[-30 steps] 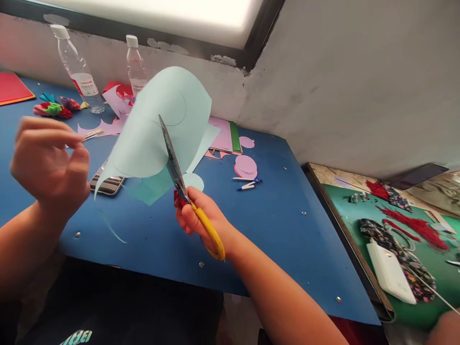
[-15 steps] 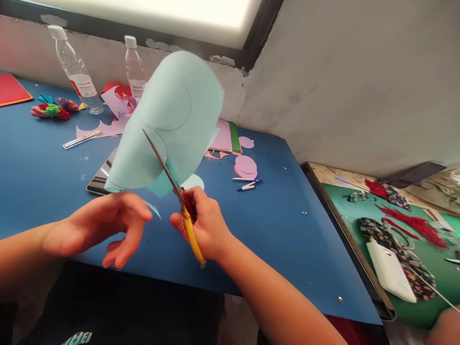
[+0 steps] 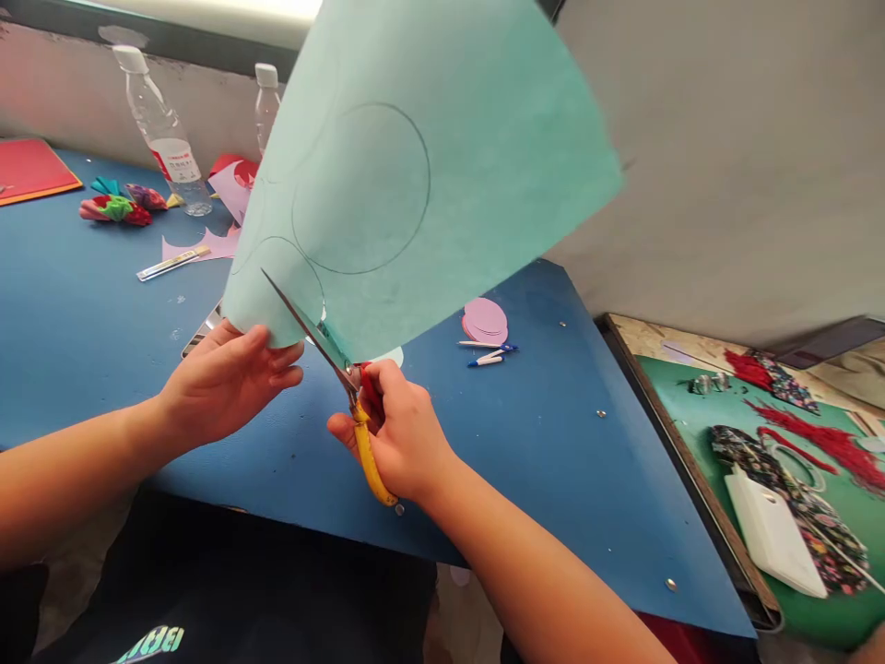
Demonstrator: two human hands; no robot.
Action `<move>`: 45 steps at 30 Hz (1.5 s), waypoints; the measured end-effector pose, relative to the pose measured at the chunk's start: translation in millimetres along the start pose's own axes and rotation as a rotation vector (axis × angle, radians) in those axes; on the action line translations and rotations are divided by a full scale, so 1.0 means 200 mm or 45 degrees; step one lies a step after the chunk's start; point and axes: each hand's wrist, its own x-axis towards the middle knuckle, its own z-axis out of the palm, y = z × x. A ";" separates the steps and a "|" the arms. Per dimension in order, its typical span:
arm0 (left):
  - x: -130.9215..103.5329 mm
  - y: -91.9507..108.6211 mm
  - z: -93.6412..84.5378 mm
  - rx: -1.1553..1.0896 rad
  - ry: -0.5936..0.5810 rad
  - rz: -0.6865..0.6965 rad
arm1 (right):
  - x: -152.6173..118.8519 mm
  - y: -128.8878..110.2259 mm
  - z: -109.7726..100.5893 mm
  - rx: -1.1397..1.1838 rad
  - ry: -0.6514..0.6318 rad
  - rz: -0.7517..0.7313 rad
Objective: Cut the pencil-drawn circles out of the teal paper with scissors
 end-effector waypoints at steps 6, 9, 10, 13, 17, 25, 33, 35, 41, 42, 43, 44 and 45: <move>0.01 0.00 0.00 0.094 0.102 0.154 | -0.02 0.01 0.00 0.240 -0.186 0.114; 0.01 -0.02 -0.02 0.151 0.122 0.203 | -0.03 0.02 0.00 0.357 -0.224 0.146; 0.01 -0.02 -0.03 0.168 0.116 0.224 | -0.03 0.02 0.01 0.378 -0.237 0.155; 0.02 -0.04 -0.05 0.230 0.104 0.294 | -0.04 0.03 0.02 0.433 -0.253 0.155; 0.02 -0.05 -0.08 0.346 0.151 0.324 | -0.04 0.06 0.04 0.588 -0.245 0.127; 0.00 -0.08 -0.14 0.615 0.071 0.250 | -0.04 0.04 0.03 0.476 -0.263 0.115; -0.03 -0.05 -0.04 0.837 0.098 0.322 | -0.04 0.11 0.06 0.402 -0.249 0.085; -0.03 -0.07 -0.02 0.820 0.148 0.389 | -0.05 0.10 0.06 0.382 -0.256 0.098; -0.05 -0.16 0.00 0.760 0.216 0.500 | -0.07 0.02 0.10 0.416 -0.202 0.121; -0.05 -0.17 0.00 0.779 0.214 0.508 | -0.07 0.01 0.10 0.432 -0.190 0.117; -0.05 -0.19 -0.01 0.805 0.211 0.519 | -0.07 0.00 0.11 0.445 -0.184 0.110; -0.04 -0.20 -0.02 0.833 0.208 0.529 | -0.07 -0.01 0.12 0.454 -0.181 0.103; -0.04 -0.21 -0.03 0.855 0.207 0.542 | -0.07 -0.02 0.12 0.461 -0.176 0.098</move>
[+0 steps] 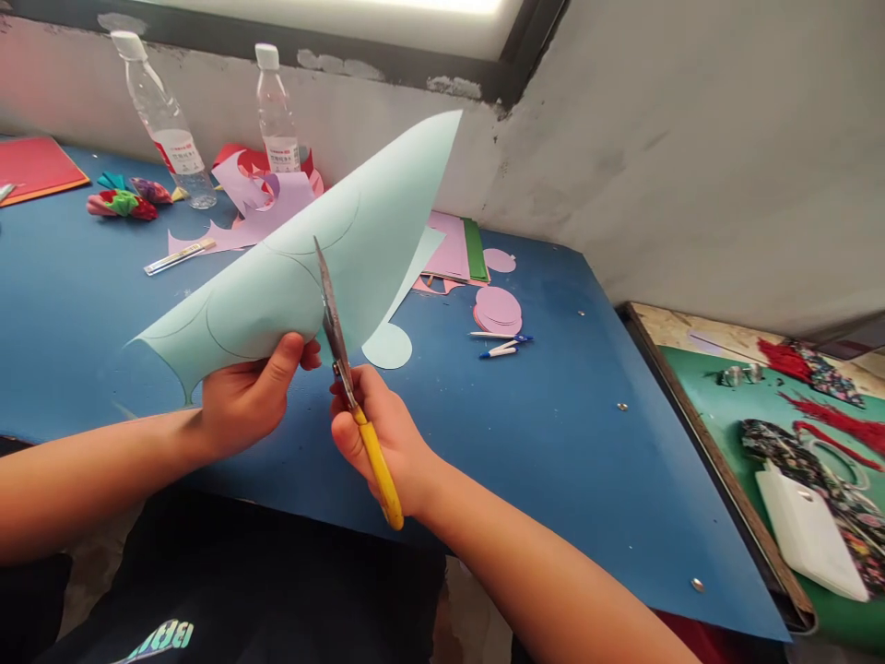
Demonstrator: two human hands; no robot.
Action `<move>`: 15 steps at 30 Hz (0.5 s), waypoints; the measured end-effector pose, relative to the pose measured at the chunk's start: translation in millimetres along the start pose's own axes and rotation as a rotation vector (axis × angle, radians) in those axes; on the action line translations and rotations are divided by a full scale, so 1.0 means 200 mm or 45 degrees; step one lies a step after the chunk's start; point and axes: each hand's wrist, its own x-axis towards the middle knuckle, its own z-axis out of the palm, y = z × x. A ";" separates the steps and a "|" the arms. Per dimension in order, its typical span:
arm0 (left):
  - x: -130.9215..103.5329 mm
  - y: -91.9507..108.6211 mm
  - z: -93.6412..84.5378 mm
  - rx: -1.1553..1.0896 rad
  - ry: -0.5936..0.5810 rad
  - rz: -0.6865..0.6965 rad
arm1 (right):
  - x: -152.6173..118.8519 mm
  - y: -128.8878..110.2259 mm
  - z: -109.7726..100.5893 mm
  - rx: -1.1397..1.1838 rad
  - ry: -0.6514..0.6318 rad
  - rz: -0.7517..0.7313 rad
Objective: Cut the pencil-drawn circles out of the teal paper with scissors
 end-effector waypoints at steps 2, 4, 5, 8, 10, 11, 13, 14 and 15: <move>0.00 -0.02 0.00 0.017 -0.008 0.022 | 0.00 -0.01 0.02 0.015 0.012 -0.006; 0.00 -0.03 0.00 -0.001 -0.006 0.022 | 0.00 -0.01 0.03 0.033 0.027 -0.004; -0.01 -0.03 0.00 -0.014 -0.011 0.015 | 0.00 0.00 0.04 0.041 0.031 -0.004; -0.01 -0.04 0.00 -0.046 -0.034 -0.018 | 0.00 0.01 0.05 0.055 0.053 -0.020; -0.02 -0.04 0.00 -0.071 -0.063 -0.040 | 0.00 0.02 0.06 0.067 0.071 -0.025; -0.02 -0.05 0.00 -0.091 -0.072 -0.056 | 0.00 0.02 0.07 0.071 0.074 -0.022; -0.03 -0.04 0.00 -0.136 -0.106 -0.108 | 0.00 0.01 0.07 0.072 0.076 -0.012; -0.03 -0.04 0.00 -0.154 -0.124 -0.142 | 0.00 0.01 0.08 0.071 0.080 -0.008; -0.03 -0.04 0.01 -0.166 -0.137 -0.174 | 0.01 0.01 0.08 0.071 0.087 -0.004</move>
